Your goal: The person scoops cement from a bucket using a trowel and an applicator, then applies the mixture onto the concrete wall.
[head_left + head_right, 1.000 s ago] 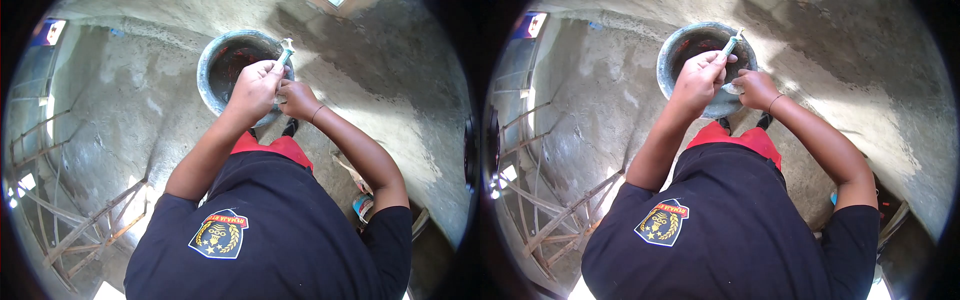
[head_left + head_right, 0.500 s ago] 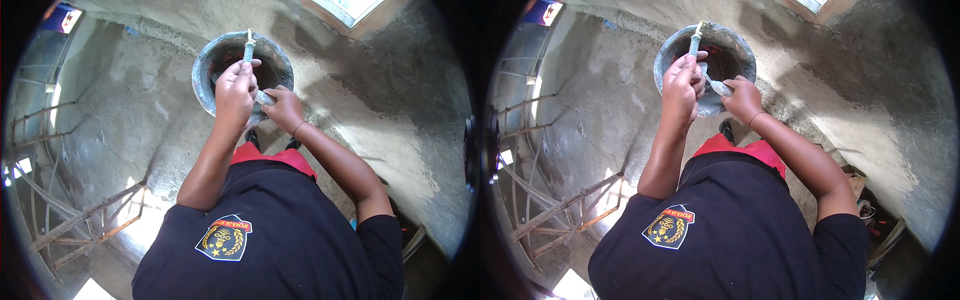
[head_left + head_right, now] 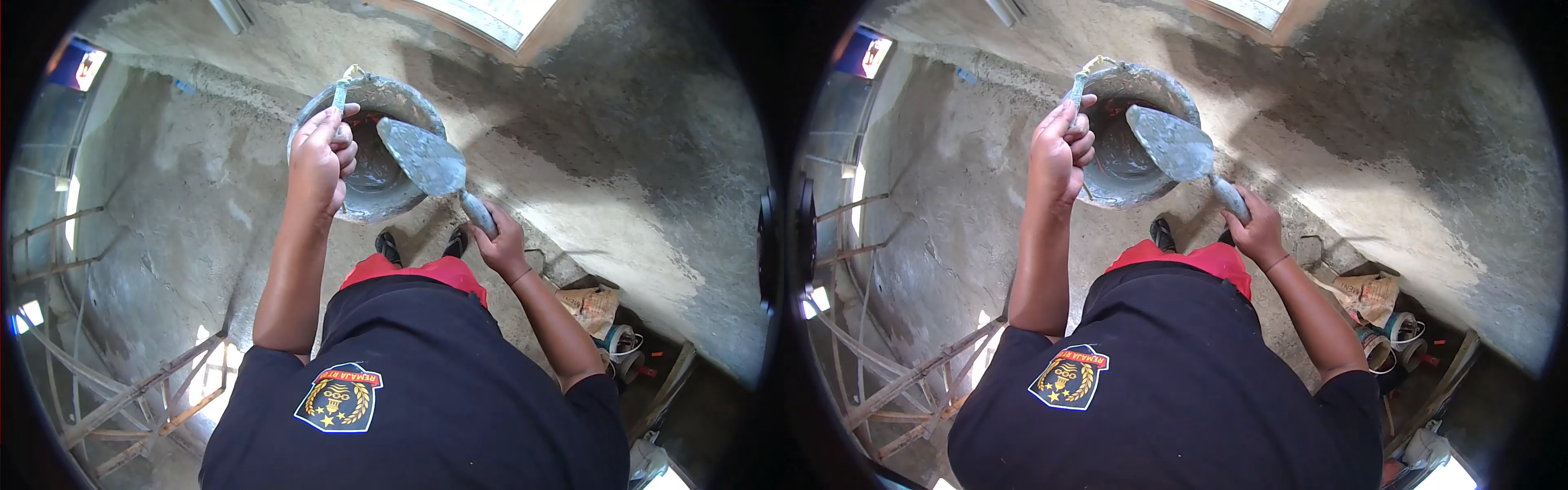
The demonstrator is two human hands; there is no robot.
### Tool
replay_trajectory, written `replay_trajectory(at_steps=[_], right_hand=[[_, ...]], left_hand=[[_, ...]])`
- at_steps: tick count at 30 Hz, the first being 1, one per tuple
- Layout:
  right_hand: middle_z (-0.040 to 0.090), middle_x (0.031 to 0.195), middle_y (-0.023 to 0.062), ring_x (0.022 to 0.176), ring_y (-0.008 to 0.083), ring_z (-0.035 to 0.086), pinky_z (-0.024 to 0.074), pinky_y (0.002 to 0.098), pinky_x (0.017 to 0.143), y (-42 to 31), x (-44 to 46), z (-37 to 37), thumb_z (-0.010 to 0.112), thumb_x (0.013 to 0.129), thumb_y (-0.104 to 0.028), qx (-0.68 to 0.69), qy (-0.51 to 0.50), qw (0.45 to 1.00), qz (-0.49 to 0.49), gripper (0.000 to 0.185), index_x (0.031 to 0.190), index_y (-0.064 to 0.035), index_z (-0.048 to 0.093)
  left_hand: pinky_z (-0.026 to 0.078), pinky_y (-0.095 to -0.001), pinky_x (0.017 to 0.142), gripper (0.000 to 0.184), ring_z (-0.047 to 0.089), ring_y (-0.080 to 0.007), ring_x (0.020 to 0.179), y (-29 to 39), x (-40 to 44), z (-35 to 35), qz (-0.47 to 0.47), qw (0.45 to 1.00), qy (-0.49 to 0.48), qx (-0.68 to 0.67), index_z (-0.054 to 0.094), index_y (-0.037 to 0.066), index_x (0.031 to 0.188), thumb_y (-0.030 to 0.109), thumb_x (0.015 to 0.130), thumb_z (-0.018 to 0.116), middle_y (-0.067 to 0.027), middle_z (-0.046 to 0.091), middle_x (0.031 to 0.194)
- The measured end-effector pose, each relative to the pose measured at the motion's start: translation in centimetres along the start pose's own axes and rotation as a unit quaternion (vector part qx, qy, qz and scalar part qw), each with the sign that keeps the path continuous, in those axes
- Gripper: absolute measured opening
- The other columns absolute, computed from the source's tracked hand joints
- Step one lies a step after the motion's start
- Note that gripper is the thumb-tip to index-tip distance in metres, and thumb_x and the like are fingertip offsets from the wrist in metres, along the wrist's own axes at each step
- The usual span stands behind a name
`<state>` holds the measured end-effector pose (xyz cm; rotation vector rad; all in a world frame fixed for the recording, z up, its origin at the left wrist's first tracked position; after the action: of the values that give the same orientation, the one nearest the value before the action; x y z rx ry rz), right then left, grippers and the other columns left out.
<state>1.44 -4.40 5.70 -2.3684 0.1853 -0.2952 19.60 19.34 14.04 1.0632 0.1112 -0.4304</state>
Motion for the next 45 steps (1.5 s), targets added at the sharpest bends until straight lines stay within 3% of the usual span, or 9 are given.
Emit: replay_trajectory(at_steps=[6, 9, 12, 21, 27, 35, 45], right_hand=[[0.065, 0.102, 0.0169, 0.091, 0.0342, 0.064, 0.0516, 0.0383, 0.077, 5.8, -3.9, 0.5, 0.07, 0.074, -0.019, -0.028, -0.026, 0.998, 0.054, 0.041, 0.112, -0.0043, 0.061], [0.065, 0.103, 0.0183, 0.092, 0.0343, 0.064, 0.0516, 0.0381, 0.078, 6.4, -4.8, -0.1, 0.07, 0.075, -0.02, -0.03, 0.007, 0.999, 0.043, 0.042, 0.112, -0.0033, 0.061], [0.064, 0.105, 0.0194, 0.094, 0.0342, 0.064, 0.0515, 0.0379, 0.08, 7.0, -5.2, 0.3, 0.07, 0.076, -0.021, -0.044, -0.024, 0.995, 0.084, 0.043, 0.113, -0.0029, 0.06], [0.065, 0.106, 0.0162, 0.094, 0.0334, 0.064, 0.0519, 0.0374, 0.078, 7.3, -6.2, -0.5, 0.069, 0.076, -0.021, -0.045, 0.021, 0.996, 0.078, 0.038, 0.11, -0.006, 0.061], [0.065, 0.103, 0.0157, 0.09, 0.0335, 0.064, 0.0523, 0.0379, 0.076, 9.4, -7.8, 0.5, 0.07, 0.076, -0.022, -0.046, -0.018, 0.991, 0.127, 0.039, 0.11, -0.0067, 0.061], [0.065, 0.103, 0.0153, 0.089, 0.0337, 0.064, 0.052, 0.0387, 0.076, 10.7, -8.8, -0.5, 0.069, 0.076, -0.025, -0.055, 0.022, 0.993, 0.105, 0.042, 0.112, -0.0063, 0.06], [0.064, 0.102, 0.015, 0.089, 0.0336, 0.063, 0.052, 0.0391, 0.075, 12.1, -8.1, -1.4, 0.068, 0.077, -0.025, -0.074, -0.027, 0.988, 0.134, 0.041, 0.113, -0.0069, 0.059]], left_hand=[[0.015, -0.0203, 0.04, 0.028, 0.024, -0.0021, 0.044, -1.7, 1.1, 1.3, -0.034, 0.999, -0.035, 0.017, 0.053, -0.003, 0.109, 0.021, 0.098, 0.043, 0.0066, 0.033, 0.059], [0.015, -0.0205, 0.042, 0.03, 0.021, -0.002, 0.046, -2.3, 1.3, 1.9, -0.056, 0.996, -0.028, 0.057, 0.052, -0.002, 0.114, 0.021, 0.098, 0.042, 0.0075, 0.028, 0.061], [0.016, -0.0206, 0.042, 0.03, 0.021, -0.0021, 0.046, -3.2, 1.7, 1.8, -0.067, 0.996, -0.031, 0.057, 0.052, -0.002, 0.114, 0.021, 0.098, 0.041, 0.0075, 0.028, 0.061], [0.015, -0.0208, 0.042, 0.029, 0.021, -0.0022, 0.045, -5.3, 2.3, 2.1, -0.095, 0.993, -0.053, 0.044, 0.053, 0.0, 0.113, 0.022, 0.099, 0.04, 0.0076, 0.028, 0.061], [0.015, -0.0206, 0.041, 0.028, 0.021, -0.0022, 0.045, -7.0, 2.8, 2.7, -0.115, 0.99, -0.061, 0.048, 0.053, 0.0, 0.111, 0.022, 0.1, 0.039, 0.0078, 0.029, 0.06], [0.016, -0.0211, 0.039, 0.026, 0.024, -0.003, 0.043, -9.9, 3.6, 3.0, -0.138, 0.988, -0.061, 0.024, 0.054, 0.001, 0.108, 0.022, 0.099, 0.04, 0.0063, 0.032, 0.059], [0.016, -0.0213, 0.038, 0.024, 0.024, -0.0029, 0.043, -11.3, 4.5, 3.5, -0.146, 0.988, -0.046, -0.001, 0.054, 0.002, 0.107, 0.021, 0.099, 0.04, 0.0069, 0.031, 0.059]])
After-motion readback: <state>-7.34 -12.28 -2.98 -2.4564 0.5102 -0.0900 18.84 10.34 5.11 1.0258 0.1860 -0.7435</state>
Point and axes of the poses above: each hand's wrist, its own x-axis towards the middle knuckle, its own z-axis out of the palm, y = z × x, the point moved 7 cm from there along x, towards the middle knuckle
